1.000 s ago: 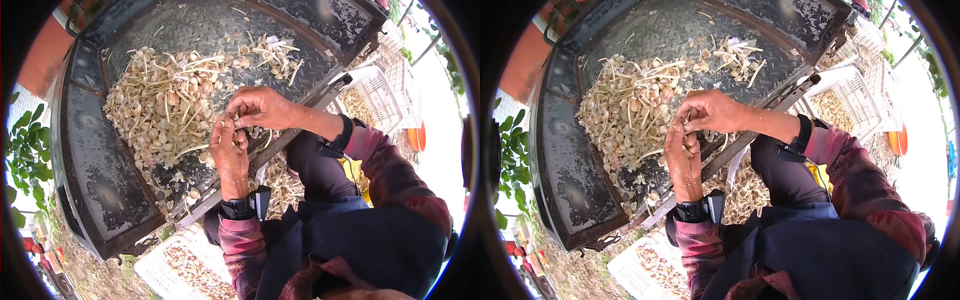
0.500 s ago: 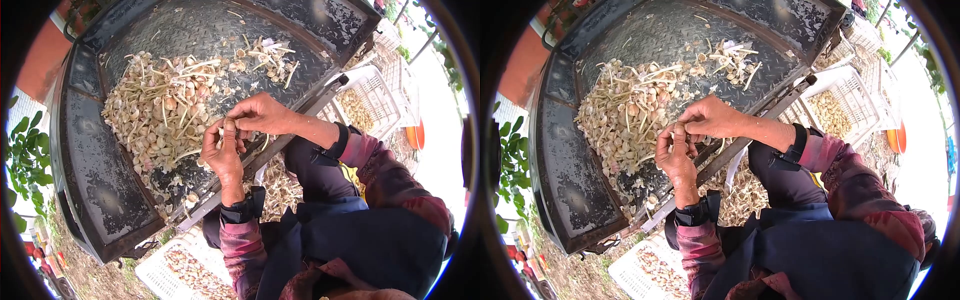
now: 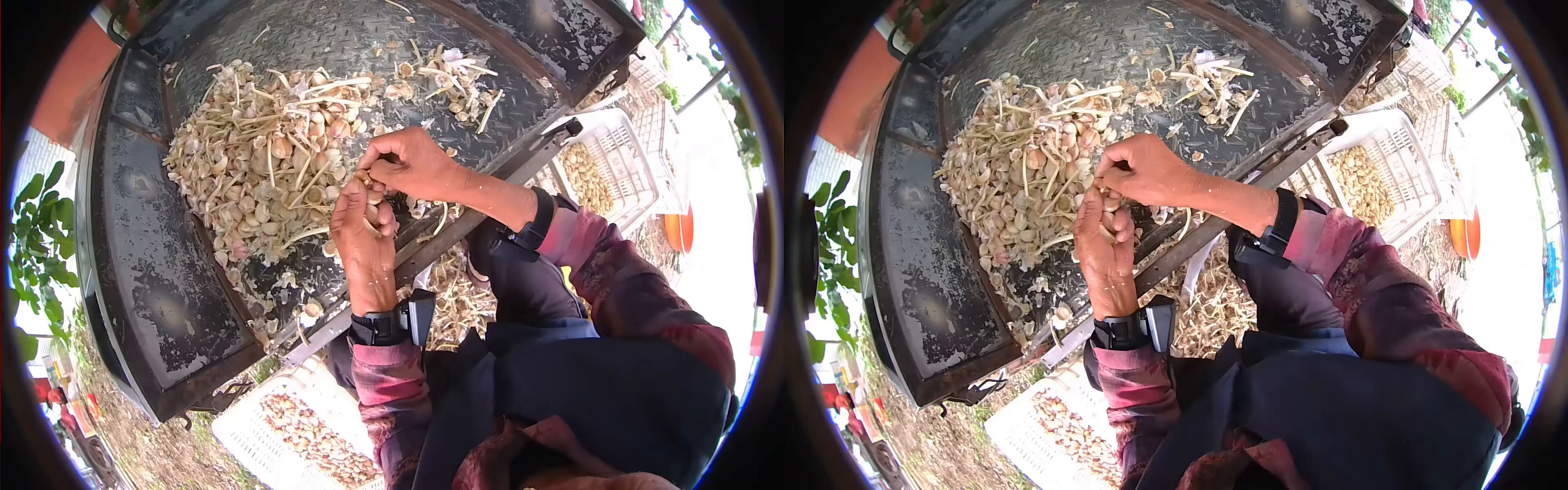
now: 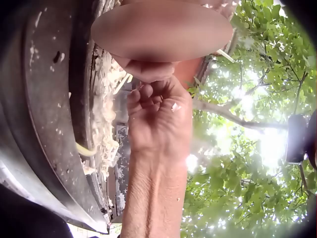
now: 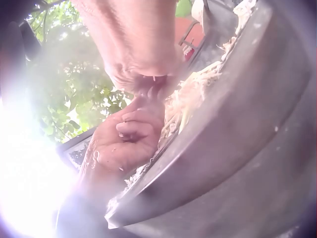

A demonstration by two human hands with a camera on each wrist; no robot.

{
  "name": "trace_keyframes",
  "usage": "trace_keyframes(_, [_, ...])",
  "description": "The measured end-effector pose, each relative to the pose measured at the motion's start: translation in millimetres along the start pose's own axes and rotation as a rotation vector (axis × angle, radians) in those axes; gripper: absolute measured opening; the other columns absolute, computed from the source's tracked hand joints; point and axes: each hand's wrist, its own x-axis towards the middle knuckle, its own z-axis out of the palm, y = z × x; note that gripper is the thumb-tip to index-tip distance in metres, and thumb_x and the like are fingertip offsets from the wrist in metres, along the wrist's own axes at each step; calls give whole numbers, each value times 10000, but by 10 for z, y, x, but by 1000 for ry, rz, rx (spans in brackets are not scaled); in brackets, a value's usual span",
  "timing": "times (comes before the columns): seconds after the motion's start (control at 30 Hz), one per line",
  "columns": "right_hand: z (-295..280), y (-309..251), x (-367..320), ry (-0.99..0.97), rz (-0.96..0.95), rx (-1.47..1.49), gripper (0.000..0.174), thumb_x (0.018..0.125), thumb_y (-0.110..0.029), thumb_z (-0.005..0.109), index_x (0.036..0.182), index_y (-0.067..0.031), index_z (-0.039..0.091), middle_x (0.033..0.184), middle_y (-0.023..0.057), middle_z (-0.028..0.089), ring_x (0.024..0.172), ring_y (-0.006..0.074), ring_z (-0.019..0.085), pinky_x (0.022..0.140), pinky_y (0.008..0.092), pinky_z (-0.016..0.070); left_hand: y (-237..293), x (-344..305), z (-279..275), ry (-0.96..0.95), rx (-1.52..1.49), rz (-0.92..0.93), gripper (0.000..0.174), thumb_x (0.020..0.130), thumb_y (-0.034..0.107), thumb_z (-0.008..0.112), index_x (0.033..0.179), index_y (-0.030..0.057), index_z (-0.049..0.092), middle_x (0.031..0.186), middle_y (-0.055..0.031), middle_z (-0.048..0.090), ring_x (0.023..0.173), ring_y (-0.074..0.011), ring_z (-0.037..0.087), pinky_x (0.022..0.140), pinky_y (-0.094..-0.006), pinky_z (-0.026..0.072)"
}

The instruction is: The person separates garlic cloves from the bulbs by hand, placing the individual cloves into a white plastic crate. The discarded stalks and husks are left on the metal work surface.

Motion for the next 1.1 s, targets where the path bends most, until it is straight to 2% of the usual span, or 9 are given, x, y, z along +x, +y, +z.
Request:
trace_keyframes(0.03, [-10, 14, 13, -49, 115, 232, 128, 826, -28, 518, 860, 32, 626, 673, 51, 613, 593, 56, 558, 534, 213, 467, 3, 30, -45, -72, -124, -53, 191, 873, 228, 563, 913, 41, 553, 755, -33, 568, 486, -79, 447, 383, -179, 310])
trace_keyframes(0.07, [-42, 26, 13, -77, 141, 266, 179, 839, -9, 492, 957, 37, 619, 707, 48, 622, 625, 62, 571, 559, 210, 476, -11, 59, -99, -149, -168, -64, 193, 890, 219, 530, 954, 38, 539, 822, -37, 571, 512, -73, 452, 392, -172, 316])
trace_keyframes(0.2, [-100, -23, -56, -81, 130, 327, 186, 846, -31, 519, 998, 24, 612, 772, 41, 624, 656, 59, 573, 573, 211, 486, 2, 39, -68, -235, -353, -142, 197, 913, 203, 489, 984, 22, 520, 815, -40, 551, 519, -65, 429, 379, -165, 307])
trace_keyframes(0.27, [-93, 1, -69, -88, -3, 243, 208, 835, -54, 568, 1030, 9, 605, 833, 46, 624, 705, 75, 593, 593, 220, 506, 6, 34, -79, -212, -348, -133, 201, 912, 210, 489, 997, 29, 515, 792, -31, 551, 520, -67, 435, 379, -169, 306])
trace_keyframes(0.3, [-93, -36, -82, -90, -4, 244, 208, 835, -54, 568, 1030, 9, 605, 833, 46, 624, 705, 75, 593, 593, 220, 506, 1, 28, -72, -212, -348, -132, 201, 912, 210, 489, 997, 29, 515, 792, -31, 551, 520, -67, 435, 379, -169, 306])
trace_keyframes(0.37, [-106, -137, -109, -81, -206, -192, 233, 810, -71, 616, 1033, -5, 610, 868, 61, 622, 752, 96, 610, 619, 227, 524, -20, 20, -45, -165, -167, 4, 204, 881, 220, 547, 970, 37, 562, 733, -15, 563, 479, -62, 447, 376, -172, 314])
trace_keyframes(0.57, [-161, -163, -112, -154, -107, -196, 235, 773, -50, 634, 1002, 1, 622, 845, 78, 627, 754, 105, 618, 641, 231, 534, 13, -59, 56, 31, 153, 120, 188, 853, 219, 595, 921, 43, 605, 639, -8, 552, 438, -72, 437, 356, -190, 312])
trace_keyframes(0.87, [-155, -135, -98, -141, 15, -240, 211, 788, -42, 607, 992, 4, 631, 843, 77, 637, 746, 85, 607, 656, 232, 517, -12, -26, 2, -2, 131, 69, 189, 833, 225, 625, 886, 44, 612, 677, -27, 577, 438, -75, 441, 349, -187, 304])
trace_keyframes(1.1, [-158, -105, -107, -99, -113, -147, 209, 807, -36, 578, 1007, -12, 636, 785, 60, 646, 721, 90, 606, 634, 224, 507, -5, -9, -23, -16, 129, 95, 191, 836, 232, 619, 879, 47, 601, 732, -25, 584, 447, -70, 438, 358, -178, 304])
